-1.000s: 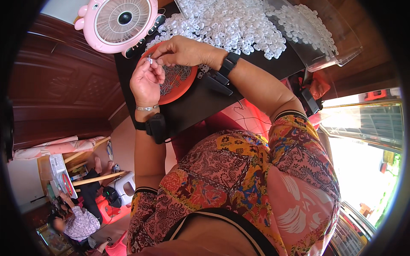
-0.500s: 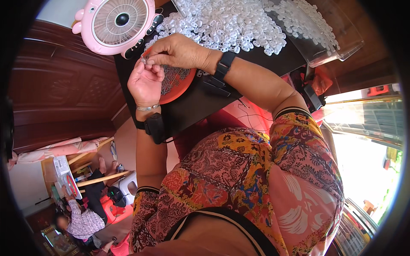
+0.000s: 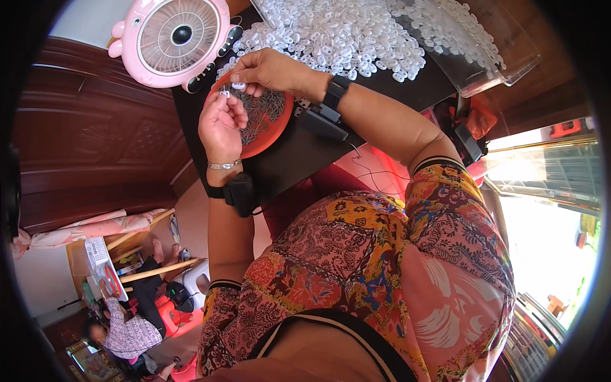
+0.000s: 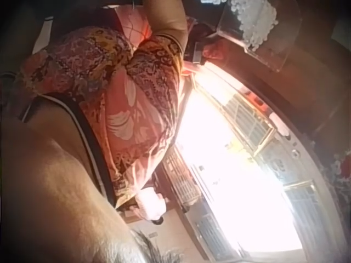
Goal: Manually assemble small white plastic components by inserting metal rings into them.
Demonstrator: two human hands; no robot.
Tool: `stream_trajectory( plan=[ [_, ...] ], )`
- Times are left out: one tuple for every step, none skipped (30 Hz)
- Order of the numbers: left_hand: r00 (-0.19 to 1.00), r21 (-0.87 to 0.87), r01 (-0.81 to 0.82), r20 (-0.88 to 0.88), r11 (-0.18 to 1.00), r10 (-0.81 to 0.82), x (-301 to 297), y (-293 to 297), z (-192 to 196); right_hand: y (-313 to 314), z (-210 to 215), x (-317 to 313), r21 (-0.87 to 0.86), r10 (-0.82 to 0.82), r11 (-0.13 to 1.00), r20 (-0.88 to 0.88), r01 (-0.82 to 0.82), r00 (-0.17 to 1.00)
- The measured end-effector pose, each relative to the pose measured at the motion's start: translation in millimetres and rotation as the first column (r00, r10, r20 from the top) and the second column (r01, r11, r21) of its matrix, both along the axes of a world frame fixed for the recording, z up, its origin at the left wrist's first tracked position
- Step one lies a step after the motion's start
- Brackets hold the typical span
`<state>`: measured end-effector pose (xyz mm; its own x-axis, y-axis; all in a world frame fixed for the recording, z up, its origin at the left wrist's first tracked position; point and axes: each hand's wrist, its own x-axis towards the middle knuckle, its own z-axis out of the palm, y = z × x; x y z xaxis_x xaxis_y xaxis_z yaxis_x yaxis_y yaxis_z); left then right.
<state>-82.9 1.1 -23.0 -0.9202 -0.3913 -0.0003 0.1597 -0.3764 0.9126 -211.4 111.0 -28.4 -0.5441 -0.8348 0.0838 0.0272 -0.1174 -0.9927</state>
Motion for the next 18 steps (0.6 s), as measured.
stream_trajectory(
  plan=[
    [0.998,-0.053,-0.034,0.047,0.998,0.037,0.7,0.6,1.0,0.5,0.5,-0.7,-0.001,-0.001,1.0,0.0,0.001,1.0],
    [0.993,-0.107,-0.066,0.091,0.992,0.075,0.8,1.2,1.4,1.1,1.7,-1.4,-0.023,0.009,1.0,0.032,-0.008,0.999],
    [0.993,-0.107,-0.066,0.092,0.992,0.076,0.7,2.1,1.1,1.5,2.9,-1.4,-0.044,0.021,0.999,0.064,-0.019,0.998],
    [0.99,-0.15,-0.087,0.097,0.985,0.102,0.3,3.3,0.4,2.5,4.9,-0.8,-0.044,0.022,0.999,0.064,-0.019,0.998],
    [0.986,-0.193,-0.107,0.102,0.975,0.129,0.2,4.3,-0.1,3.8,8.0,0.3,-0.044,0.023,0.999,0.059,-0.021,0.998],
    [0.986,-0.193,-0.107,0.102,0.975,0.129,0.0,5.4,0.1,4.8,9.9,0.8,-0.044,0.024,0.999,0.053,-0.021,0.998],
    [0.982,-0.204,-0.122,0.116,0.971,0.148,-0.2,6.3,0.5,4.9,10.2,0.7,-0.044,0.024,0.999,0.053,-0.021,0.998],
    [0.977,-0.216,-0.137,0.131,0.967,0.167,-0.1,6.6,0.7,4.9,10.3,0.6,-0.044,0.016,0.999,0.045,-0.014,0.999],
    [0.977,-0.216,-0.136,0.13,0.967,0.167,-0.3,6.5,0.5,5.0,10.5,0.3,-0.044,0.006,0.999,0.037,-0.005,0.999],
    [0.977,-0.215,-0.138,0.133,0.967,0.169,-0.4,6.4,0.1,5.0,10.5,0.0,-0.044,0.006,0.999,0.037,-0.004,0.999],
    [0.976,-0.215,-0.14,0.135,0.967,0.171,-0.6,6.2,-0.1,5.1,10.6,-0.4,-0.041,0.018,0.999,0.016,-0.018,1.0],
    [0.976,-0.215,-0.14,0.135,0.967,0.171,-0.6,6.3,-0.2,5.1,10.5,-0.6,-0.037,0.031,0.999,-0.005,-0.031,1.0],
    [0.975,-0.215,-0.142,0.14,0.966,0.174,-0.8,6.6,-0.1,5.5,10.7,-0.5,-0.037,0.031,0.999,-0.005,-0.031,0.999],
    [0.973,-0.216,-0.143,0.145,0.966,0.177,-0.9,6.8,0.0,6.0,11.1,-0.4,-0.032,0.042,0.999,-0.028,-0.043,0.999],
    [0.973,-0.216,-0.143,0.146,0.966,0.177,-0.8,7.2,0.4,6.4,11.4,-0.3,-0.027,0.054,0.998,-0.051,-0.055,0.997],
    [0.973,-0.213,-0.145,0.149,0.966,0.178,-0.8,7.6,1.1,6.6,11.7,-0.1,-0.027,0.054,0.998,-0.05,-0.056,0.997],
    [0.972,-0.21,-0.145,0.152,0.967,0.179,-0.8,7.9,1.3,6.8,12.0,-0.1,-0.029,0.053,0.998,-0.042,-0.054,0.998],
    [0.972,-0.211,-0.145,0.152,0.967,0.179,-0.6,7.7,1.1,6.9,12.6,-0.1,-0.031,0.052,0.998,-0.035,-0.053,0.998]
  ],
)
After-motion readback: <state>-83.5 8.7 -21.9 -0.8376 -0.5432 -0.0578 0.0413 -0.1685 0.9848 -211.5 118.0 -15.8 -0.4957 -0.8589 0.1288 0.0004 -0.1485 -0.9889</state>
